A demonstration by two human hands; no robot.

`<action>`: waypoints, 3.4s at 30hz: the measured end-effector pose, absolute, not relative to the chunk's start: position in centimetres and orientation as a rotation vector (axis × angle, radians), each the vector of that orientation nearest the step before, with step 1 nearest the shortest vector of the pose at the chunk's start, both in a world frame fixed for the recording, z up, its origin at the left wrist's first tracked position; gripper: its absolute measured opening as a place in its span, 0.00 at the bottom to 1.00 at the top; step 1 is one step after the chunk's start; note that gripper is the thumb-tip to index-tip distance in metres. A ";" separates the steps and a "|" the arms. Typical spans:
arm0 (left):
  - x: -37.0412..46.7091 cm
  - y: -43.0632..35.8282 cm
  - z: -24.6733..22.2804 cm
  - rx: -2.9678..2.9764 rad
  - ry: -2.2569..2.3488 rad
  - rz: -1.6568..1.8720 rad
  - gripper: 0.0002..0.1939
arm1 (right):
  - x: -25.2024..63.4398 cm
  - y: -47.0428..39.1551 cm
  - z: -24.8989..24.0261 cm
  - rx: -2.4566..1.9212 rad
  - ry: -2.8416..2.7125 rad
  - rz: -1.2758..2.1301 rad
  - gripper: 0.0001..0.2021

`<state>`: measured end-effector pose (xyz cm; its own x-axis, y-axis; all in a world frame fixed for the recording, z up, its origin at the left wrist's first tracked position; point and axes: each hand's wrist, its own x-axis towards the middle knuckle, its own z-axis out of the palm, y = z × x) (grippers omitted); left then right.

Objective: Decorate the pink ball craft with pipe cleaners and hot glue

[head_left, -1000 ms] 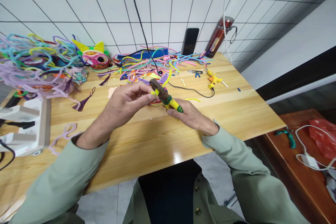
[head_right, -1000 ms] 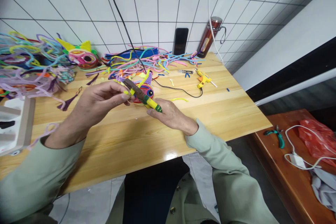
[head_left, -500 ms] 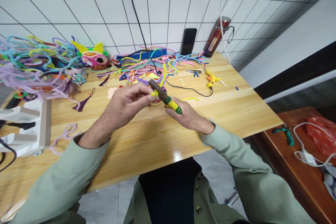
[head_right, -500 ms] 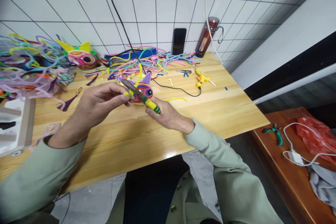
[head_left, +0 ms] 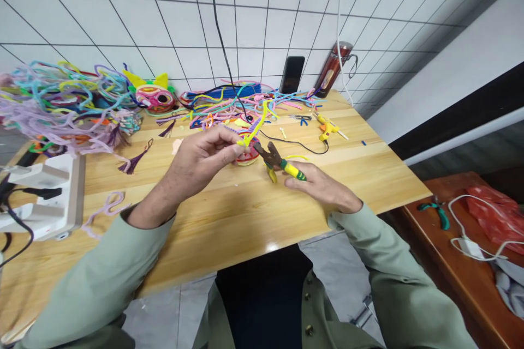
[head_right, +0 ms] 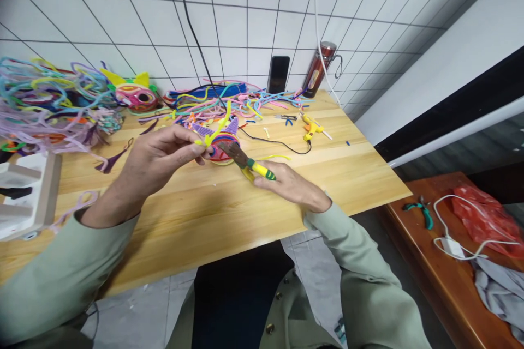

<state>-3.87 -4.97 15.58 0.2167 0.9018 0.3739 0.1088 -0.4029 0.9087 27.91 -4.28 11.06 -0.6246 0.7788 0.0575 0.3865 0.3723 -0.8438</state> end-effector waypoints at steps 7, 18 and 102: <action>-4.1 -5.0 15.9 1.710 0.948 1.270 0.20 | 37.1 -5.4 10.8 -1.337 -1.821 1.347 0.42; -3.7 -5.0 15.1 1.746 0.903 1.214 0.16 | 47.0 -5.9 13.5 -1.808 -2.054 0.573 0.34; 1.1 -5.4 11.4 1.001 0.855 1.045 0.16 | 28.8 -3.0 8.7 -0.956 -2.201 0.234 0.13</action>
<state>1.05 -5.45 11.44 0.2839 0.9542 -0.0942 -0.2821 0.1770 0.9429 28.82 -2.99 8.74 -0.4703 0.6962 0.5423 0.5665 0.7093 -0.4194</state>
